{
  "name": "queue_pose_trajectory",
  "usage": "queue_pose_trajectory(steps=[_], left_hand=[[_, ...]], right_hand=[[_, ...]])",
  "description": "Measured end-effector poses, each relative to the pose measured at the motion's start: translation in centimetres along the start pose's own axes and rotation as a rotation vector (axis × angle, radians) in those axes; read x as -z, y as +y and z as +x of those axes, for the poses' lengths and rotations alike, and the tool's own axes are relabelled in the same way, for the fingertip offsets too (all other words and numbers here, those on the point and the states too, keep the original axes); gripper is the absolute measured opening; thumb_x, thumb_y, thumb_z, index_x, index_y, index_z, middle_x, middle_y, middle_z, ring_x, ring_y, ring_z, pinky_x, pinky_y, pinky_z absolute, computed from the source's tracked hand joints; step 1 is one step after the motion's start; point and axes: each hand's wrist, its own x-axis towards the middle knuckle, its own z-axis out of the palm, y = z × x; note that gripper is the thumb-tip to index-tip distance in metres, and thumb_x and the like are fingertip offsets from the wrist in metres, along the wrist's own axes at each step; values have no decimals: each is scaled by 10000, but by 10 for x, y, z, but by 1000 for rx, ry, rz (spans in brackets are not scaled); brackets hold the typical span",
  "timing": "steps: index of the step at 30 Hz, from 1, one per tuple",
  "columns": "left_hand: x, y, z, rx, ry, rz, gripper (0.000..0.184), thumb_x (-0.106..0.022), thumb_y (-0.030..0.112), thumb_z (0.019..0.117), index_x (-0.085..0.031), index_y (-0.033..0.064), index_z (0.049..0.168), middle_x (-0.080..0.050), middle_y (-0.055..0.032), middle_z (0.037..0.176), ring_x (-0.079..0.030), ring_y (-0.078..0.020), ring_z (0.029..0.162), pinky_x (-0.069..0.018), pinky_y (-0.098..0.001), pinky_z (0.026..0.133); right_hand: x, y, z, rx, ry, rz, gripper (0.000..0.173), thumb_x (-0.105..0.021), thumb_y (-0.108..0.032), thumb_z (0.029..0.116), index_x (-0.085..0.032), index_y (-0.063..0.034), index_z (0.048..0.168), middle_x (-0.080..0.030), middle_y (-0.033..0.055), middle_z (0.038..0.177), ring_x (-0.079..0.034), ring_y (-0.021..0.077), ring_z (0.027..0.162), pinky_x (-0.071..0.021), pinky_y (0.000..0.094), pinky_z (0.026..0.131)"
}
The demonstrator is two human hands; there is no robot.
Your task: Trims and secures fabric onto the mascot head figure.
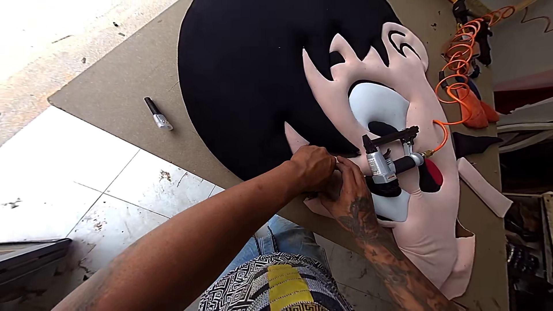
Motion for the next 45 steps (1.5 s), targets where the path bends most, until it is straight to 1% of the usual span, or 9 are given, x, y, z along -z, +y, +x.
queue_pose_trajectory(steps=[3, 8, 17, 20, 24, 26, 28, 35, 45], left_hand=[[1, 5, -2, -13, -21, 23, 208, -730, 303, 858, -663, 109, 825, -658, -85, 841, -673, -288, 837, -536, -505, 653], [-3, 14, -10, -54, 6, 57, 111, -637, 172, 931, -669, 80, 878, -659, -101, 850, -673, -300, 846, -525, -492, 661], [11, 23, -12, -53, -50, 85, 107, -615, 120, 970, -687, 59, 919, -669, -123, 892, -676, -312, 861, -532, -494, 667], [9, 24, -12, -110, -30, 141, 148, -591, 132, 985, -677, 62, 889, -660, -113, 854, -668, -299, 829, -519, -481, 659], [-3, 18, -11, -211, 65, 192, 275, -495, 136, 1031, -647, 50, 819, -642, -114, 796, -663, -297, 794, -501, -466, 652], [-8, 16, -11, -236, 80, 210, 267, -492, 103, 1020, -646, 52, 808, -650, -109, 805, -665, -291, 815, -505, -463, 685], [-12, 14, -11, -257, 91, 239, 241, -510, 74, 995, -653, 59, 801, -658, -98, 811, -668, -283, 834, -511, -458, 714], [-32, 10, -15, -320, 191, 312, 214, -560, 116, 976, -698, 92, 815, -678, -58, 823, -665, -242, 881, -513, -408, 762], [-48, 13, -18, -209, 304, 283, 228, -608, 192, 936, -671, 123, 728, -664, -26, 758, -665, -224, 853, -516, -401, 780]], right_hand=[[-1, 1, -2, -1, 17, 3, 733, -894, -296, 637, -635, -43, 1274, -535, 134, 1481, -570, 276, 1304, -524, 410, 1037], [-4, 2, -7, 2, 50, 29, 774, -892, -258, 596, -625, -50, 1292, -526, 128, 1487, -558, 267, 1321, -524, 412, 1037], [-9, 18, -13, 40, 74, 127, 680, -858, -339, 703, -642, -50, 1279, -543, 115, 1472, -547, 244, 1331, -491, 411, 1086], [-9, 31, -15, 73, 59, 203, 616, -810, -420, 807, -647, -81, 1295, -546, 92, 1475, -547, 204, 1335, -499, 387, 1082], [-2, 44, -22, 14, 136, 345, 378, -686, -270, 952, -646, -73, 1272, -594, 87, 1410, -639, 162, 1168, -580, 331, 918], [-6, 46, -30, -64, 219, 371, 302, -605, -274, 1011, -657, -72, 1229, -633, 63, 1207, -631, 122, 935, -563, 281, 760], [-11, 45, -35, -166, 259, 426, 281, -540, -264, 1031, -660, -88, 1215, -611, 28, 1033, -592, 95, 800, -536, 257, 683], [-20, 49, -36, -242, 276, 484, 307, -480, -281, 1046, -659, -93, 1210, -610, 4, 916, -571, 95, 726, -512, 277, 637], [-19, 46, -40, -296, 296, 554, 295, -486, -250, 1022, -662, -105, 1210, -630, 3, 911, -565, 92, 645, -501, 278, 543]])
